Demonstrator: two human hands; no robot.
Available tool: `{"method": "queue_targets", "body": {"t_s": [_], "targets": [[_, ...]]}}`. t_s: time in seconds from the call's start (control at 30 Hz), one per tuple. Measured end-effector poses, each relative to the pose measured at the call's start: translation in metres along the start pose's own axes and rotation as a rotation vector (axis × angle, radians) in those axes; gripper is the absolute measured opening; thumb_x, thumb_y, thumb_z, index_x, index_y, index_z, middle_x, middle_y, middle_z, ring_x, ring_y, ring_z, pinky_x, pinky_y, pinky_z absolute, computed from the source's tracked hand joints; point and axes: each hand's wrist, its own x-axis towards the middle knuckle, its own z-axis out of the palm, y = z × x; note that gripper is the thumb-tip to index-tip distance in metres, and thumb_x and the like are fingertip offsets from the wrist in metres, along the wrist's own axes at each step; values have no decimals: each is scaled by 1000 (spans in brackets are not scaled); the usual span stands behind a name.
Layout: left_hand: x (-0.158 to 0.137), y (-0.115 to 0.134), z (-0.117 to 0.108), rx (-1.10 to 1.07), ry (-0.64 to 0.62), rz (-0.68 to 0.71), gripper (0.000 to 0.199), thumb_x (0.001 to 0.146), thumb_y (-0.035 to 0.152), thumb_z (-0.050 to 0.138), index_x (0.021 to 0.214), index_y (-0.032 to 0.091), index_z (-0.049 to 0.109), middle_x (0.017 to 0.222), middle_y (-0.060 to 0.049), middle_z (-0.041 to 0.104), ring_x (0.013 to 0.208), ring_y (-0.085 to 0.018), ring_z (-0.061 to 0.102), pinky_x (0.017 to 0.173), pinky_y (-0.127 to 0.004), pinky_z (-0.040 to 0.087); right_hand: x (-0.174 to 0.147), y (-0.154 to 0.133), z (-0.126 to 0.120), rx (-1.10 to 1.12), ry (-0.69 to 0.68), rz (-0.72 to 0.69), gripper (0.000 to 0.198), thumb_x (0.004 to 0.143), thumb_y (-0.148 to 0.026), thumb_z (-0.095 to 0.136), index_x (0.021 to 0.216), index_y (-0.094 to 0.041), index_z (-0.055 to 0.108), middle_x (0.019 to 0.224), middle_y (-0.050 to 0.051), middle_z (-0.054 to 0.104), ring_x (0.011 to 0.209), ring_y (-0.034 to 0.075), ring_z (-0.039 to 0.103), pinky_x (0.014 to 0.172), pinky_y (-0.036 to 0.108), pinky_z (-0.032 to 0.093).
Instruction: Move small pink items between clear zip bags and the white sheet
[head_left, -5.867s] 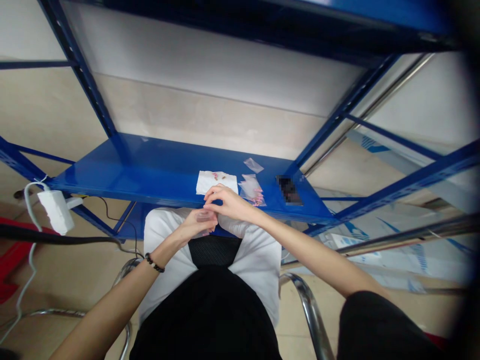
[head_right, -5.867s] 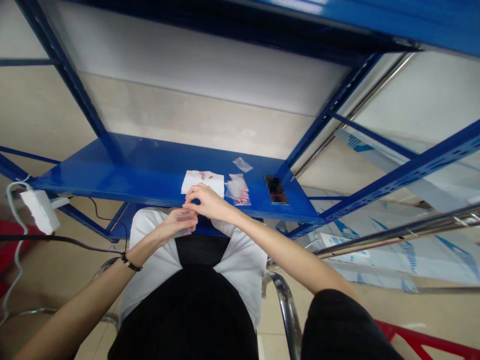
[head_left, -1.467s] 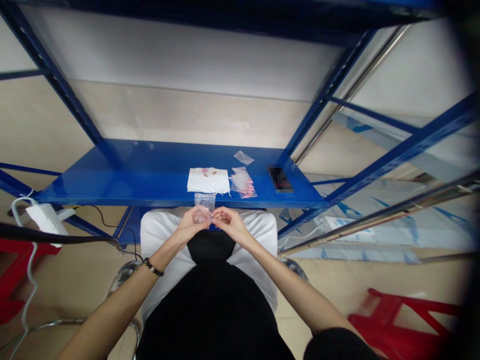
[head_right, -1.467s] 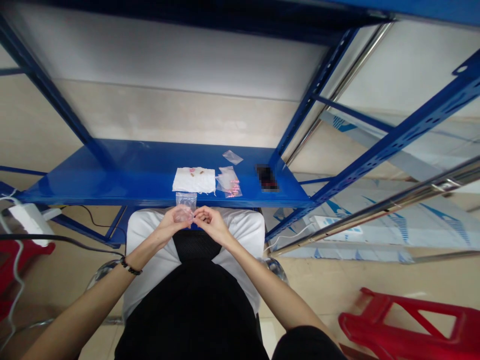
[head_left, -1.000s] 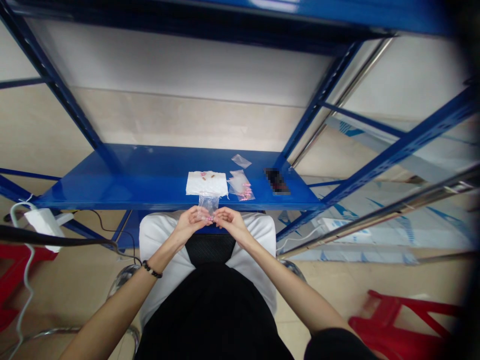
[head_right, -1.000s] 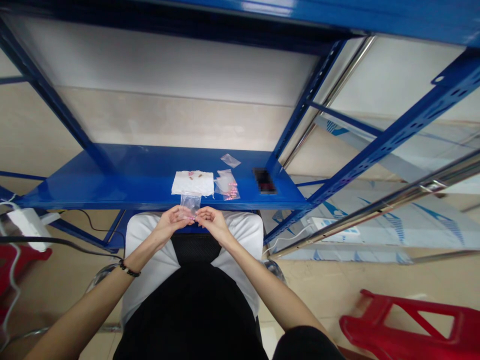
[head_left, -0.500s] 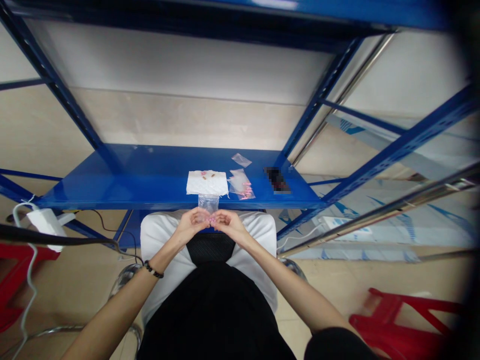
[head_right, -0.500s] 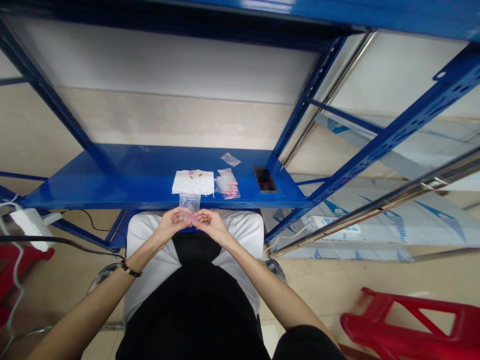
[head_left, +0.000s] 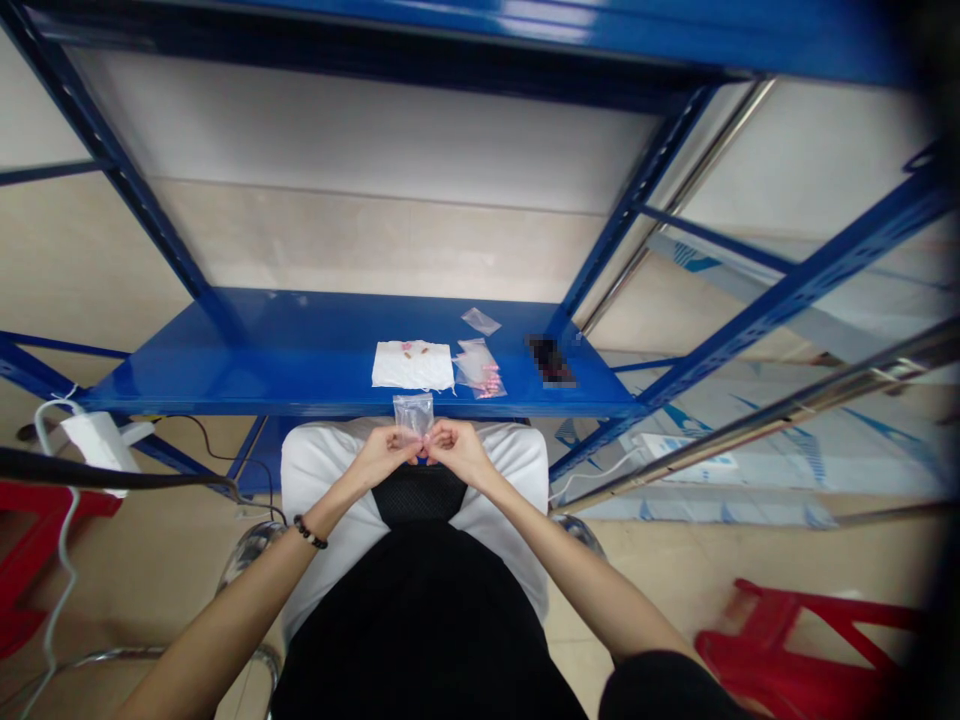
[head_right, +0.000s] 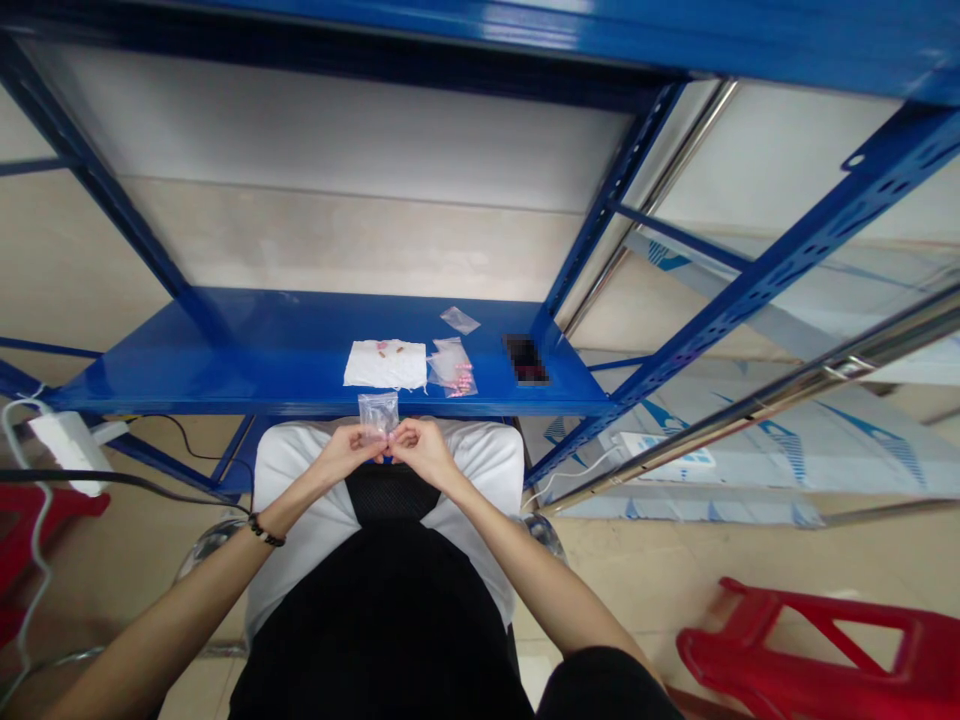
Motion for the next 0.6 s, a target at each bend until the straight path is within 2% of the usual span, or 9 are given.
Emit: {"method": "queue_targets", "body": {"t_s": [0.17, 0.4, 0.6], "targets": [[4, -1, -1, -33, -19, -5, 35, 78, 44, 74, 86, 11, 70, 79, -8, 71, 62, -13, 63, 62, -26, 51, 4, -3, -3, 52, -23, 15, 28, 74, -39, 75, 85, -16, 65, 71, 3, 70, 56, 13, 65, 55, 25, 54], [-3, 14, 4, -75, 75, 33, 36, 80, 47, 71, 97, 15, 67, 85, -6, 70, 73, -15, 66, 66, -25, 53, 2, -2, -1, 80, -74, 2, 31, 77, -42, 74, 91, -17, 62, 76, 3, 70, 59, 13, 66, 55, 24, 54], [2, 8, -4, -70, 164, 74, 38, 81, 50, 68, 90, 13, 69, 84, -8, 72, 72, -17, 68, 65, -27, 55, 2, -4, -1, 36, -120, 20, 33, 77, -42, 74, 93, -18, 58, 77, 3, 72, 60, 14, 68, 51, 21, 51]]}}
